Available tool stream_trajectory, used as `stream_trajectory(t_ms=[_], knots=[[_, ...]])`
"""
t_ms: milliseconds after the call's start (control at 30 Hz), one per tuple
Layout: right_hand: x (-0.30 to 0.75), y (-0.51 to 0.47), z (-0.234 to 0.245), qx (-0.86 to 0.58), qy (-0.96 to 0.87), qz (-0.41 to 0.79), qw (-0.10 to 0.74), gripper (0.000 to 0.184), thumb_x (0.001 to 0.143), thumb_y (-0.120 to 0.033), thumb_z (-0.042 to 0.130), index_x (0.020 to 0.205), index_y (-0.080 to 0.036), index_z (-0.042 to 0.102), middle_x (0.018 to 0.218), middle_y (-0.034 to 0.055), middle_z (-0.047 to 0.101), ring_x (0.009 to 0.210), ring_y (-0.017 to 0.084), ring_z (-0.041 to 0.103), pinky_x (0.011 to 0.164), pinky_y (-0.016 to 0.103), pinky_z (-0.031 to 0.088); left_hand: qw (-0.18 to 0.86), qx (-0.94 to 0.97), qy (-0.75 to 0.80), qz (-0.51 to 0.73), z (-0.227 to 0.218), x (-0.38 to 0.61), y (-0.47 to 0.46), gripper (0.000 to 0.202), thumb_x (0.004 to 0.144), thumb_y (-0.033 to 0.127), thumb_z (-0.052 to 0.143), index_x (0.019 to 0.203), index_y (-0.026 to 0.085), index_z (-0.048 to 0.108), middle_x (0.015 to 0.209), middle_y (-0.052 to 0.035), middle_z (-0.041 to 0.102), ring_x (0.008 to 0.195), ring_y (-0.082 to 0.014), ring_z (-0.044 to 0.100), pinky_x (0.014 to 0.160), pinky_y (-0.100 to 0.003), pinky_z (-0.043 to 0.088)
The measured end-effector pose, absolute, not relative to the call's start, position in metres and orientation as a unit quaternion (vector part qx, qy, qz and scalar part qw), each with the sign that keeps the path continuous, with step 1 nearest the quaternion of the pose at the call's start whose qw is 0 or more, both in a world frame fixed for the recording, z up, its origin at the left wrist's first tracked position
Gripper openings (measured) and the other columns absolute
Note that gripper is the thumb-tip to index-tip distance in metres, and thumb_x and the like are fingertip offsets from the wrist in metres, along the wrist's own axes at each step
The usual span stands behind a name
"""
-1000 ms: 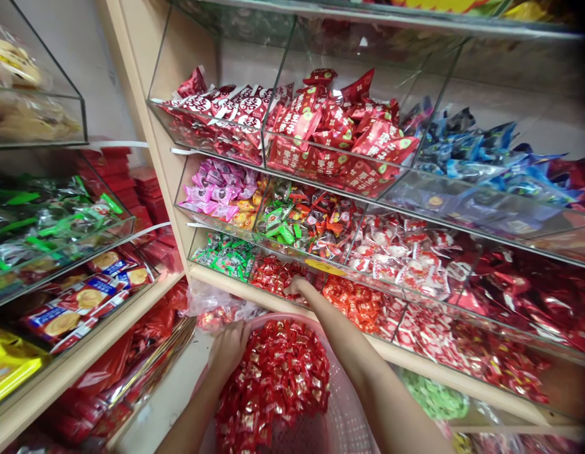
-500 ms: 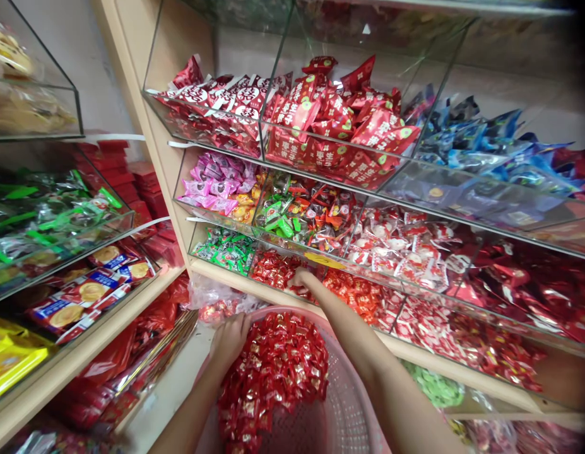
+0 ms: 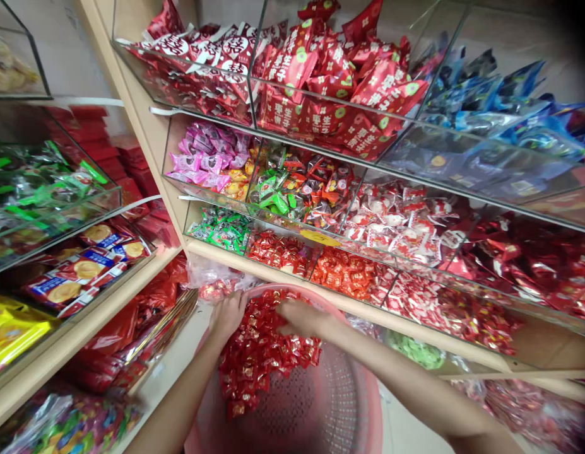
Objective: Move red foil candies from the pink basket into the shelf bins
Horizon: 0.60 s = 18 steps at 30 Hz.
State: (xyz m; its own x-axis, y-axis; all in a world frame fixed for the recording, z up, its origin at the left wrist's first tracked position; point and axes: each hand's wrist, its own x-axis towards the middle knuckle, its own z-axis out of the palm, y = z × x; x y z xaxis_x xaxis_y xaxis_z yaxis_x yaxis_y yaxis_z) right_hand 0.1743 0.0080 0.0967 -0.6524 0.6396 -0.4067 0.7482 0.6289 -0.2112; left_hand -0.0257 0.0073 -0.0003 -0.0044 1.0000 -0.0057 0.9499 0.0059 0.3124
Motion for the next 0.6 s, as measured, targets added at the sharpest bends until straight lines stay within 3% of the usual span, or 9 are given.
stream_trajectory(t_ms=[133,267,600], knots=[[0.174,-0.051,0.037,0.327,0.911,-0.160,0.193,0.012,0.076,-0.021,0.059,0.085,-0.015,0.065,0.088,0.0081,0.066,0.079,0.019,0.062,0.065,0.025,0.047,0.123,0.692,0.703,0.106,0.003,-0.025,0.006,0.050,0.090,0.045,0.015,0.104,0.020,0.056,0.100,-0.0080,0.065,0.083,-0.0199,0.061,0.073,-0.030,0.042],[0.175,-0.084,-0.006,0.325,0.919,-0.102,0.198,0.017,0.078,-0.008,0.051,0.084,-0.015,0.065,0.086,0.0079,0.067,0.075,0.018,0.064,0.062,0.027,0.050,0.139,0.688,0.704,0.107,0.004,-0.025,0.006,0.050,0.090,0.046,0.015,0.106,0.020,0.056,0.102,-0.0079,0.064,0.083,-0.0195,0.061,0.074,-0.031,0.042],[0.159,-0.102,-0.030,0.339,0.919,-0.045,0.197,0.017,0.076,-0.005,0.054,0.087,-0.013,0.064,0.098,0.0120,0.064,0.073,0.020,0.064,0.054,0.030,0.050,0.133,0.695,0.698,0.110,0.004,-0.026,0.006,0.052,0.090,0.047,0.014,0.104,0.020,0.056,0.100,-0.0080,0.065,0.081,-0.0207,0.061,0.072,-0.031,0.042]])
